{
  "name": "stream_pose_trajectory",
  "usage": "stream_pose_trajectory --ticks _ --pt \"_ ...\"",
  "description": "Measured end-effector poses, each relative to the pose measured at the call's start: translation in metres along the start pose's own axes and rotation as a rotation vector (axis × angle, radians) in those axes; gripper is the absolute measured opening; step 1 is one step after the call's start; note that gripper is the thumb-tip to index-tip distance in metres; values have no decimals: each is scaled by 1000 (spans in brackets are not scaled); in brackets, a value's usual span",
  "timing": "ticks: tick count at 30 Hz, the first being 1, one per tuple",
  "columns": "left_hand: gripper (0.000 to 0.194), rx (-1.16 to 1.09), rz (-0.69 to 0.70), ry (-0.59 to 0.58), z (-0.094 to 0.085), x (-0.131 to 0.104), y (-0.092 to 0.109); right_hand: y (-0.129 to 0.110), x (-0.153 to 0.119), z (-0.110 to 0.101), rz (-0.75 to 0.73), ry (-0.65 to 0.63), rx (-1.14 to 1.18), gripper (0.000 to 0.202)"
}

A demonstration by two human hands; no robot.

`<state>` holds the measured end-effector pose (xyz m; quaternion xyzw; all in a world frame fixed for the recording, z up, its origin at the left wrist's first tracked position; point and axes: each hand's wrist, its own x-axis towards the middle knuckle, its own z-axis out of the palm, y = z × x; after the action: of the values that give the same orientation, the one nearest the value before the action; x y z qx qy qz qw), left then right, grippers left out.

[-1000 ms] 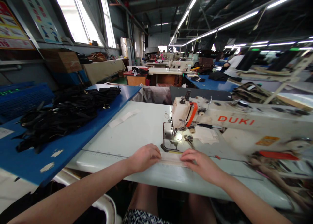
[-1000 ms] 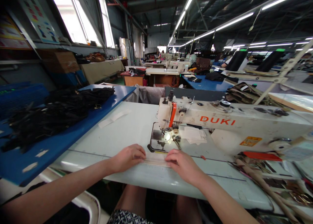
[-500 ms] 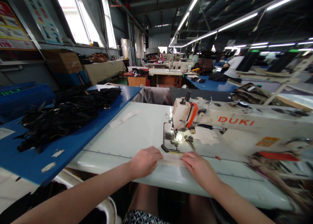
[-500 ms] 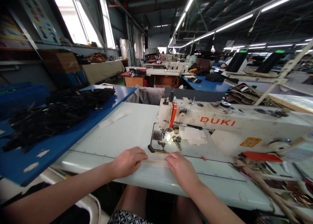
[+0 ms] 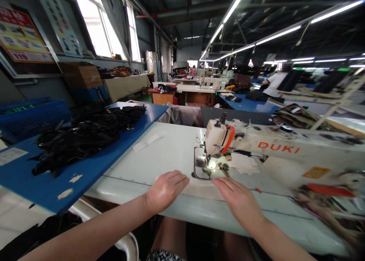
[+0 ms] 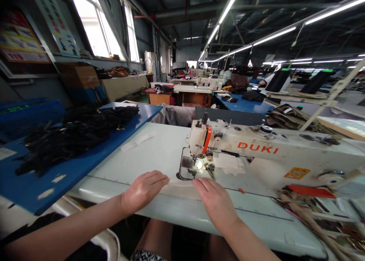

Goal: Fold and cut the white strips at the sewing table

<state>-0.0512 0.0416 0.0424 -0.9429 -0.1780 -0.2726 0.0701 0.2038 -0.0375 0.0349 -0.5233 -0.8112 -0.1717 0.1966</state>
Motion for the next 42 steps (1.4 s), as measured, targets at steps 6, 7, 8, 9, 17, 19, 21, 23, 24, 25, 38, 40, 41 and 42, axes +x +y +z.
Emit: stream_pose_trajectory --ticks 6,7,8,9,17,19,21,23,24,25,38,40,41,42 --pt "26 23 7 0 -44 -41 6 -34 -17 -1 -154 -72 7 34" --pt "27 28 -8 -5 -49 -50 5 -35 -22 3 -139 -134 -8 35" --pt "28 38 -27 -8 -54 -59 2 -35 -27 8 -99 -188 -23 38" --pt "28 50 -42 -8 -58 -68 -1 -32 -32 13 -35 -236 -31 42" --pt "39 122 -127 81 -91 -89 -14 -34 -37 44 171 -468 28 61" --pt "40 114 -114 109 -96 -84 -13 -45 -26 47 179 -495 40 62" --pt "40 99 -105 137 -99 -79 -11 -55 -15 49 196 -530 65 62" --pt "41 85 -99 162 -98 -78 -9 -62 -8 47 213 -557 102 62" --pt "42 78 -100 169 -97 -79 -9 -63 -6 46 227 -556 123 61" --pt "43 72 -102 171 -96 -80 -9 -62 -5 44 244 -549 146 59" --pt "36 73 -232 243 -116 -108 -1 19 -39 18 956 -392 670 65" --pt "36 72 -240 221 -114 -113 4 3 -33 21 936 -382 747 63" --pt "37 71 -244 210 -113 -115 7 -6 -28 23 918 -372 777 62" --pt "37 67 -248 205 -111 -117 10 -14 -24 25 898 -360 798 60"
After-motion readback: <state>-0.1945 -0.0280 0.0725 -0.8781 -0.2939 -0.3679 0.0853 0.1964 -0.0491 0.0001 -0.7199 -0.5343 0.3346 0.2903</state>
